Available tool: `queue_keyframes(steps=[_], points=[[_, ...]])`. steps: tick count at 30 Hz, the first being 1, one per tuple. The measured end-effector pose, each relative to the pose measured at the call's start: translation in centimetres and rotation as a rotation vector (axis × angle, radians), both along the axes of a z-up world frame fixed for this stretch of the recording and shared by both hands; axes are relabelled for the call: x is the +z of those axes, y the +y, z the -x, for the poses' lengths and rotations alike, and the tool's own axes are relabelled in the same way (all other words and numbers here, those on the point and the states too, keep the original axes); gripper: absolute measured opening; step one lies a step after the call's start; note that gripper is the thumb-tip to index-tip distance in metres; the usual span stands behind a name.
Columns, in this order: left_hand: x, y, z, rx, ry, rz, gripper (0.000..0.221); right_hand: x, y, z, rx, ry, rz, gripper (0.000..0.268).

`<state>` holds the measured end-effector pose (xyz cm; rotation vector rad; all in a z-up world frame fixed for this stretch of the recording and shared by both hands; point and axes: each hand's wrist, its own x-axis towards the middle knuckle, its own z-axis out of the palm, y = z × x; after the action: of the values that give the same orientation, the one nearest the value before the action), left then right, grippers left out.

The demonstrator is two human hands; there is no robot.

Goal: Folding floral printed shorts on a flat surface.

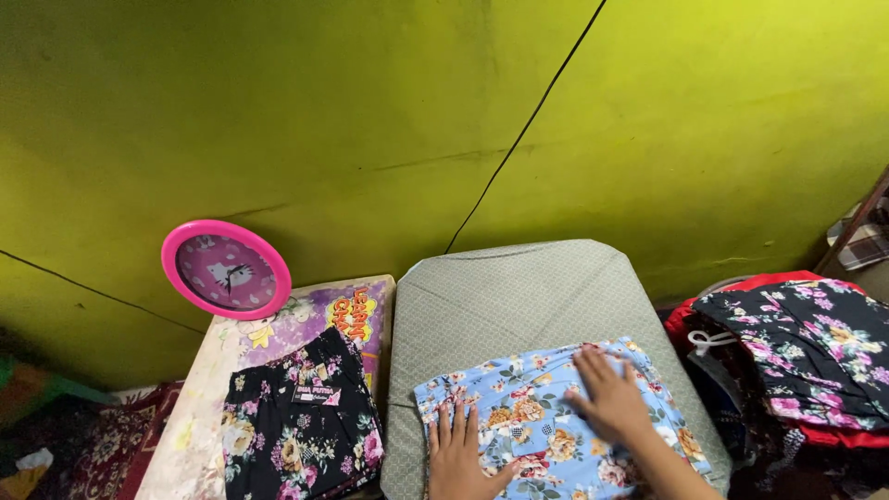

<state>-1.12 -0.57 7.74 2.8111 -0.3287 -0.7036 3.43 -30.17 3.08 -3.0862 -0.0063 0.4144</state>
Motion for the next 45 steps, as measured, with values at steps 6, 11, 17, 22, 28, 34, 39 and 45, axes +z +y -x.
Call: queue_keyframes(steps=[6,11,17,22,28,34,39,45], points=[[0.3,0.1,0.4,0.015,-0.056,0.033,0.120,-0.1,-0.5,0.1,-0.061,0.078,0.098,0.097],[-2.8,0.7,0.4,-0.017,-0.149,0.036,0.115,-7.3,-5.3,8.4,0.437,-0.871,0.431,0.114],[-6.3,1.0,0.8,-0.209,-0.327,0.213,0.078,-19.2,-17.0,15.9,0.167,-0.554,-0.106,0.062],[-4.2,-0.2,1.6,-0.270,-0.078,0.071,0.073,-15.1,-17.3,15.4,0.178,-0.595,-0.386,0.022],[-25.6,1.7,3.0,-0.431,-1.371,-0.110,0.081,-9.0,-13.8,13.6,-0.137,-0.072,-0.275,0.016],[-15.2,3.1,3.9,-0.039,-0.070,0.513,0.092,-8.7,-9.9,10.2,-0.356,-0.140,-0.048,0.013],[-3.2,3.8,2.7,1.050,0.366,1.473,0.107,-1.6,4.9,6.7,-0.809,-0.357,-2.037,0.065],[-11.7,5.5,0.1,0.901,0.020,1.386,0.091,-12.2,11.6,6.2,-0.044,0.116,-1.332,0.086]])
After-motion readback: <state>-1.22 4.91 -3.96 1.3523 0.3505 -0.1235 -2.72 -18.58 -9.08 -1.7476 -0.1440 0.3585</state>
